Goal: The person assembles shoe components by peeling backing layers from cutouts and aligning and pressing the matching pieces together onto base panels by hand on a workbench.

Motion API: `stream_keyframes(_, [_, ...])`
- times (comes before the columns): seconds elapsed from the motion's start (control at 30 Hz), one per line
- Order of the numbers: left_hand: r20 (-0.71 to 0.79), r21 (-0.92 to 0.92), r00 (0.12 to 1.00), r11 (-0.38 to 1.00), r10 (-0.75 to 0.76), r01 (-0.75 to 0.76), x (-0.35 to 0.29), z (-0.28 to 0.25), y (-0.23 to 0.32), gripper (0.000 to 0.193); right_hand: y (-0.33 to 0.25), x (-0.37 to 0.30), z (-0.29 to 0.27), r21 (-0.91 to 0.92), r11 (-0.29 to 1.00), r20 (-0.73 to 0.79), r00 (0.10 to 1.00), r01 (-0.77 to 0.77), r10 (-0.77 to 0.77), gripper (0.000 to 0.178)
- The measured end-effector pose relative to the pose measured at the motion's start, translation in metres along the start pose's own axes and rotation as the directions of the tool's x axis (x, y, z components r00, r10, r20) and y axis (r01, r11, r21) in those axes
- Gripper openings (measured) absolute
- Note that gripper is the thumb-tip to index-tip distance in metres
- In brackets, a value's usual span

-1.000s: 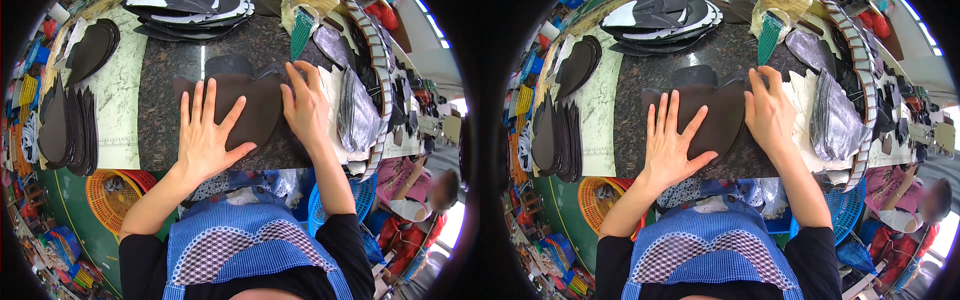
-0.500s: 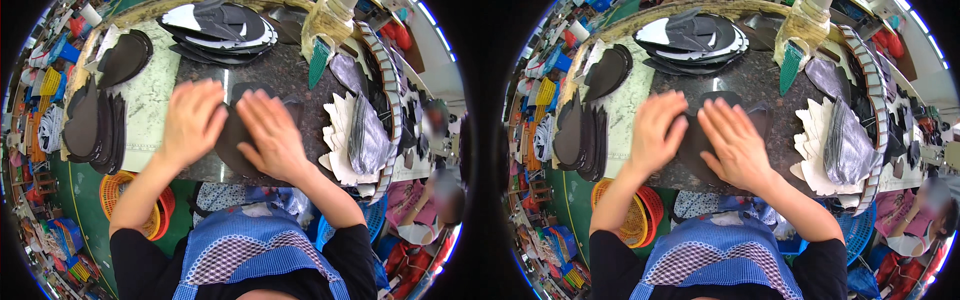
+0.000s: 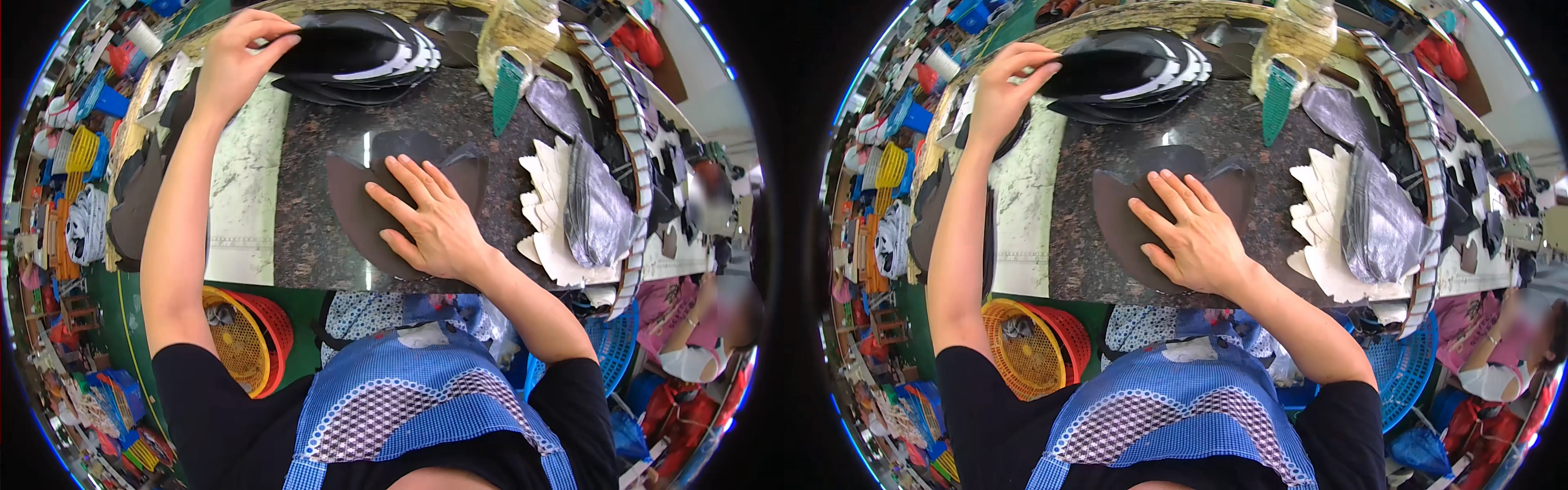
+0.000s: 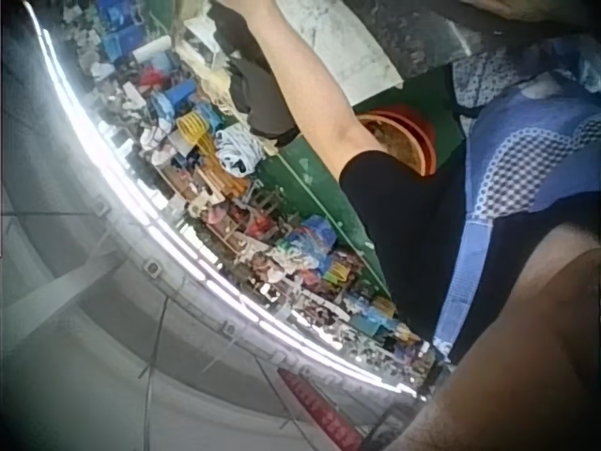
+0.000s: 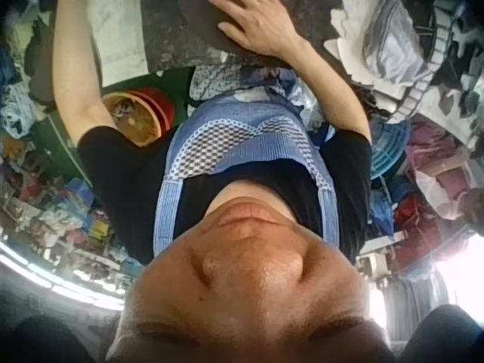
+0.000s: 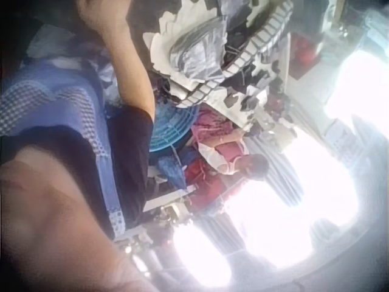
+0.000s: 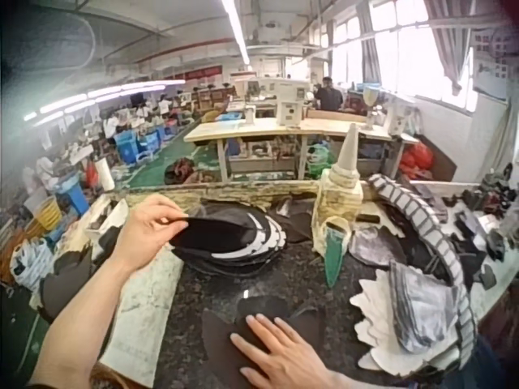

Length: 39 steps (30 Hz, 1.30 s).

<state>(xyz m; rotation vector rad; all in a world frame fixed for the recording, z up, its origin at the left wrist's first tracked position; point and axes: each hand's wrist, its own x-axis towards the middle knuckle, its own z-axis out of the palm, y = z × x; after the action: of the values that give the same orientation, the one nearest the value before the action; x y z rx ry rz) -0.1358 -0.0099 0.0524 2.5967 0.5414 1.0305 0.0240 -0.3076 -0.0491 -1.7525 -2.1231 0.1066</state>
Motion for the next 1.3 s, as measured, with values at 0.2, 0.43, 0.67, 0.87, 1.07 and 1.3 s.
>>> stream_keyframes(0.2, [-0.053, 0.015, 0.936, 0.937, 0.348, -0.348, -0.118, 0.067, 0.159, 0.024, -0.021, -0.060, -0.052, 0.357, 0.926, -0.227, 0.973, 0.122, -0.041, 0.043])
stream_keyframes(0.43, [0.220, -0.160, 0.969, 0.984, 0.111, -0.077, -0.186, 0.112, 0.187, 0.035, 0.087, -0.178, -0.118, -0.021, 0.774, -0.587, 0.634, -0.633, 0.503, 0.023])
stream_keyframes(0.67, [0.127, -0.304, 0.965, 0.935, 0.231, -0.184, -0.164, 0.090, 0.195, 0.047, 0.080, -0.145, -0.148, 0.383, 0.810, -0.582, 0.565, -0.444, 0.585, 0.006])
stream_keyframes(0.87, [0.204, -0.633, 0.979, 0.761, -0.014, 0.143, -0.107, 0.080, 0.234, 0.018, -0.008, -0.035, -0.113, 0.977, 0.119, 0.093, 0.853, -0.178, 0.514, 0.020])
stream_keyframes(1.07, [0.120, -0.963, 0.910, 0.175, -0.397, 0.203, -0.103, 0.077, 0.220, 0.012, -0.032, -0.013, -0.099, 0.934, 0.350, -0.212, 0.903, 0.075, 0.373, 0.036])
stream_keyframes(1.3, [0.247, -0.939, 0.884, 0.128, -0.397, 0.319, -0.088, 0.064, 0.199, 0.014, -0.027, -0.001, -0.109, 0.503, 0.864, -0.409, 0.872, -0.029, 0.268, 0.024])
